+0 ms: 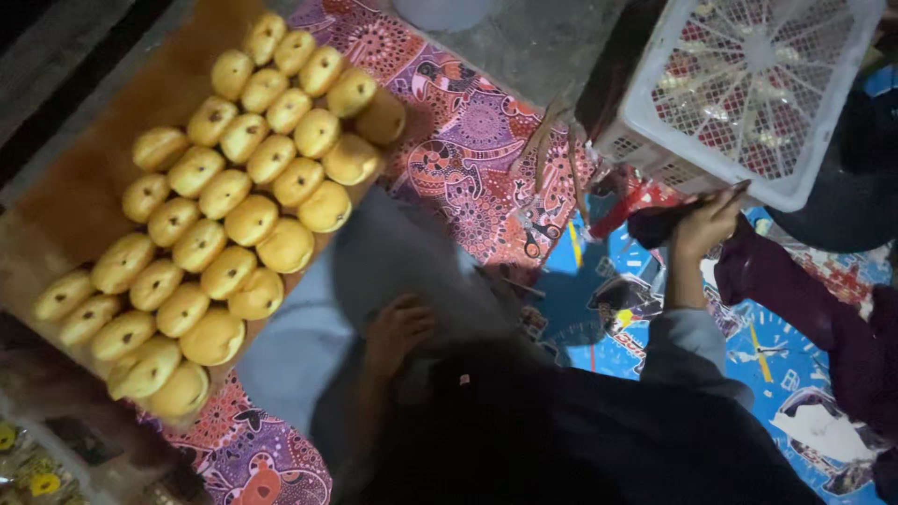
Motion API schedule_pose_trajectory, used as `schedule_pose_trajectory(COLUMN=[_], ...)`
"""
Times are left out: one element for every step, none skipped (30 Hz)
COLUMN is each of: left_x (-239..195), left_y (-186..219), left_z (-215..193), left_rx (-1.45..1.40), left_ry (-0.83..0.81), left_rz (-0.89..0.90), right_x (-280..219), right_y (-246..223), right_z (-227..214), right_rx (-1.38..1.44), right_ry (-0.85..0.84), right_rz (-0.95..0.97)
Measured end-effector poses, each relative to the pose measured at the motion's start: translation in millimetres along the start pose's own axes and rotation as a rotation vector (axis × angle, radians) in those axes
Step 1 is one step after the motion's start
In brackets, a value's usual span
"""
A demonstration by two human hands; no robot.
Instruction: The person fills small round buns with a brown paste using a piping bag. They systematically move across rows of buns, piping the filling into each one before moving to the next.
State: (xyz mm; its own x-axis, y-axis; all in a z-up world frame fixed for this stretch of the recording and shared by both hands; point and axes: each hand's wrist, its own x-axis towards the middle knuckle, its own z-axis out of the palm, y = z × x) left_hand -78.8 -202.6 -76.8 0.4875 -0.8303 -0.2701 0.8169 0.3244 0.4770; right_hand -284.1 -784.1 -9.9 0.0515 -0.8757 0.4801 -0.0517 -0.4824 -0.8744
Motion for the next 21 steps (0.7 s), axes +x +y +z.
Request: schedule_pose_trajectory(left_x=[-3.0, -3.9, -5.0, -5.5, -6.4, -6.8, -5.0, -3.2, -2.5, -2.0, -2.3, -3.6, -3.9, -3.7, -4.5, -5.0, -6.0, -7.0, -6.6, -5.8, -5.6], left_y=[1.8, 3.4, 4.6, 4.8, 4.7, 4.6, 5.1, 6.5, 7.7, 9.1, 10.3, 11.3, 12.3, 12.9, 14.8, 16.5, 18.2, 19.8, 20.5, 21.2, 21.0], left_z=[-1.2, -3.2, -5.5, -7.5, -8.7, -9.3, -10.0, -10.5, -10.3, -9.4, -7.4, -4.7, -2.1, 0.8, 3.4, 5.9, 8.2, 10.0, 11.1, 11.5, 11.9], left_rx=[-0.068, -0.017, 0.034, 0.086, 0.083, 0.081, 0.078, 0.100, 0.121, 0.142, 0.138, 0.134, 0.132, 0.124, 0.117, 0.110, 0.131, 0.152, 0.171, 0.149, 0.126], left_ry=[0.032, 0.080, 0.128, 0.176, 0.156, 0.135, 0.112, 0.133, 0.154, 0.175, 0.175, 0.175, 0.174, 0.177, 0.180, 0.184, 0.197, 0.210, 0.221, 0.203, 0.187], left_rz=[0.005, -0.001, -0.006, -0.011, 0.000, 0.011, 0.025, 0.019, 0.011, 0.004, 0.006, 0.008, 0.010, 0.004, -0.001, -0.007, -0.012, -0.017, -0.020, -0.014, -0.010], right_x=[13.2, 23.1, 29.7, 35.2, 36.9, 35.1, 32.6, 28.5, 21.4, 16.8, 13.5, 7.8, 4.0, 3.5, 2.2, 0.6, -2.1, -5.4, -7.1, -8.5, -10.2], right_y=[6.3, 12.0, 17.8, 23.4, 29.3, 35.5, 42.0, 48.8, 56.6, 63.5, 68.6, 72.9, 76.9, 80.2, 83.3, 84.1, 84.0, 83.2, 82.2, 81.4, 81.1], right_z=[-6.3, -10.9, -11.5, -11.5, -11.5, -11.6, -9.5, -6.6, -0.3, 3.3, 2.4, 3.2, 3.8, 3.2, 3.3, 3.3, 3.9, 3.5, 3.7, 3.3, 1.1], right_rx=[-0.032, -0.064, -0.004, 0.056, 0.116, -0.007, -0.127, -0.247, -0.352, -0.457, -0.569, -0.680, -0.792, -0.821, -0.848, -0.874, -0.719, -0.561, -0.399, -0.514, -0.631], right_ry=[0.011, 0.021, 0.030, 0.040, 0.050, -0.023, -0.098, -0.172, -0.216, -0.260, -0.225, -0.190, -0.152, -0.157, -0.163, -0.169, -0.165, -0.161, -0.156, -0.187, -0.219], right_rz=[-0.002, -0.005, 0.052, 0.109, 0.168, 0.074, -0.023, -0.118, -0.213, -0.307, -0.360, -0.413, -0.464, -0.460, -0.455, -0.450, -0.259, -0.070, 0.113, 0.117, 0.123])
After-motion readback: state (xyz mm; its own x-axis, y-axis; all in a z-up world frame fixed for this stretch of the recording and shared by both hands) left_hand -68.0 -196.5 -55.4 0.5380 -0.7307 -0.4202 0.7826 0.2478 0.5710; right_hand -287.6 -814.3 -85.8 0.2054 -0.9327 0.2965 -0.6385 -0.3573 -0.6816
